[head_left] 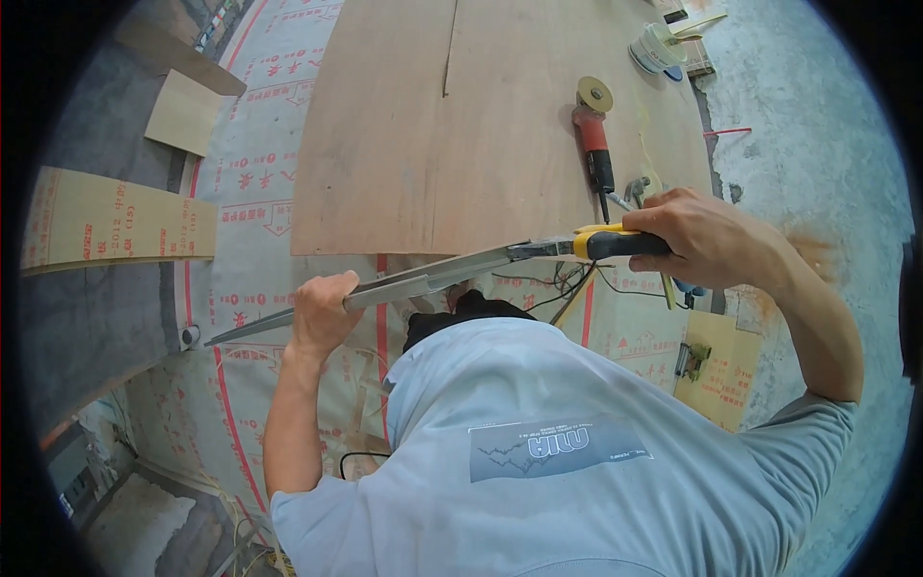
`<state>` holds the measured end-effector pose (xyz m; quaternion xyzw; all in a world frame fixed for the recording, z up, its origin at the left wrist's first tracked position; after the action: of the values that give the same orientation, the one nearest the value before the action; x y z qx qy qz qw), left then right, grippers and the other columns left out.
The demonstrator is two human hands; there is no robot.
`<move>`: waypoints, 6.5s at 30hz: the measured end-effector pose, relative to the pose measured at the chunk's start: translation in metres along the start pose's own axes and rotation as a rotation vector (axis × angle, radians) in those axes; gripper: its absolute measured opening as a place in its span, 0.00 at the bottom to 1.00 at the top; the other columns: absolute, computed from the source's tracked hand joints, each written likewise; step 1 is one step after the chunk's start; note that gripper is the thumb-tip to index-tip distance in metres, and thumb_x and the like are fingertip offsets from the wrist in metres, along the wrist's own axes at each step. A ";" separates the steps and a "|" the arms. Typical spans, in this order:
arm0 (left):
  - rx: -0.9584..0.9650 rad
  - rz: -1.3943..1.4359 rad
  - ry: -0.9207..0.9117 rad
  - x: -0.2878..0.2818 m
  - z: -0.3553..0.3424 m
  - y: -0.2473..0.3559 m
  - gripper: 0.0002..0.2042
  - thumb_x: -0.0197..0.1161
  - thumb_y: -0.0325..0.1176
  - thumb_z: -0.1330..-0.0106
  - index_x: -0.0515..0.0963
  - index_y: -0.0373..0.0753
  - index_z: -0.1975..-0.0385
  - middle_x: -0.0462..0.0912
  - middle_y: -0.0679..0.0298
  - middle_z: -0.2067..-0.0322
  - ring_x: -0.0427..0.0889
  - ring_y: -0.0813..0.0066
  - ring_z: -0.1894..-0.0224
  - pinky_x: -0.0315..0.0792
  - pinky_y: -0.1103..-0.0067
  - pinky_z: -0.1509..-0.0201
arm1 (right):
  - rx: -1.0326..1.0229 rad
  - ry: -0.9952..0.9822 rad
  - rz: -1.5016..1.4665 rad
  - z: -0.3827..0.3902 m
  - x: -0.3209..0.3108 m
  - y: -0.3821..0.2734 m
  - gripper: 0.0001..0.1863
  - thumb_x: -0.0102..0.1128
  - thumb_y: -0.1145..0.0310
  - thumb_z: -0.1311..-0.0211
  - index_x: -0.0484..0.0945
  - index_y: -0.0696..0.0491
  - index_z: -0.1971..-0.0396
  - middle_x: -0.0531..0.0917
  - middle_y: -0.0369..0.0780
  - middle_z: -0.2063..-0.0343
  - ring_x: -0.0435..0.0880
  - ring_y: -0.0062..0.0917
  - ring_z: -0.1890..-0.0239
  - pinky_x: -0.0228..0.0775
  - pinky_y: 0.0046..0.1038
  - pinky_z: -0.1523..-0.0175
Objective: Cutting metal studs with an angle grinder and marking them for installation.
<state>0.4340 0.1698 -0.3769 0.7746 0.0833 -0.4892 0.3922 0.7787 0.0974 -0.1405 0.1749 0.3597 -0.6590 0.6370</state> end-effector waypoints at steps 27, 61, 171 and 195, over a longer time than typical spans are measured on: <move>-0.251 0.445 -0.082 -0.020 0.003 -0.020 0.08 0.71 0.26 0.45 0.75 0.35 0.75 0.79 0.62 0.81 0.75 0.80 0.79 0.72 0.78 0.72 | -0.228 0.143 -0.578 -0.018 0.035 -0.003 0.18 0.67 0.56 0.31 0.81 0.58 0.60 0.71 0.40 0.81 0.68 0.27 0.77 0.61 0.32 0.69; -0.118 0.121 0.190 0.006 0.001 -0.014 0.13 0.69 0.25 0.45 0.79 0.34 0.60 0.85 0.52 0.66 0.84 0.46 0.63 0.78 0.62 0.59 | -0.082 0.437 -1.121 -0.047 0.100 -0.027 0.12 0.61 0.65 0.27 0.71 0.55 0.55 0.73 0.35 0.70 0.71 0.22 0.64 0.65 0.28 0.53; 0.257 -0.168 0.298 0.021 -0.032 0.053 0.22 0.65 0.24 0.41 0.68 0.47 0.48 0.67 0.64 0.75 0.72 0.63 0.74 0.69 0.67 0.72 | 0.252 -0.347 -0.040 -0.026 0.012 -0.009 0.19 0.64 0.58 0.34 0.83 0.58 0.55 0.86 0.46 0.68 0.85 0.35 0.63 0.75 0.36 0.56; -0.131 0.286 0.375 -0.092 -0.097 0.057 0.27 0.73 0.26 0.46 0.63 0.37 0.51 0.83 0.54 0.66 0.86 0.54 0.64 0.79 0.65 0.59 | -0.483 0.056 -1.314 -0.057 0.038 -0.037 0.16 0.60 0.57 0.25 0.75 0.56 0.58 0.80 0.37 0.63 0.81 0.20 0.64 0.74 0.24 0.57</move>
<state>0.4834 0.2214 -0.2506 0.8287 0.0759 -0.2698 0.4844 0.7250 0.1075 -0.1967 -0.2082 0.5435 -0.8046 0.1180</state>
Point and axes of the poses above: each hand's wrist, its own z-axis away from the middle knuckle, its own x-axis out of the palm, y = z × x, the point moved 5 cm from there along -z, towards the middle knuckle
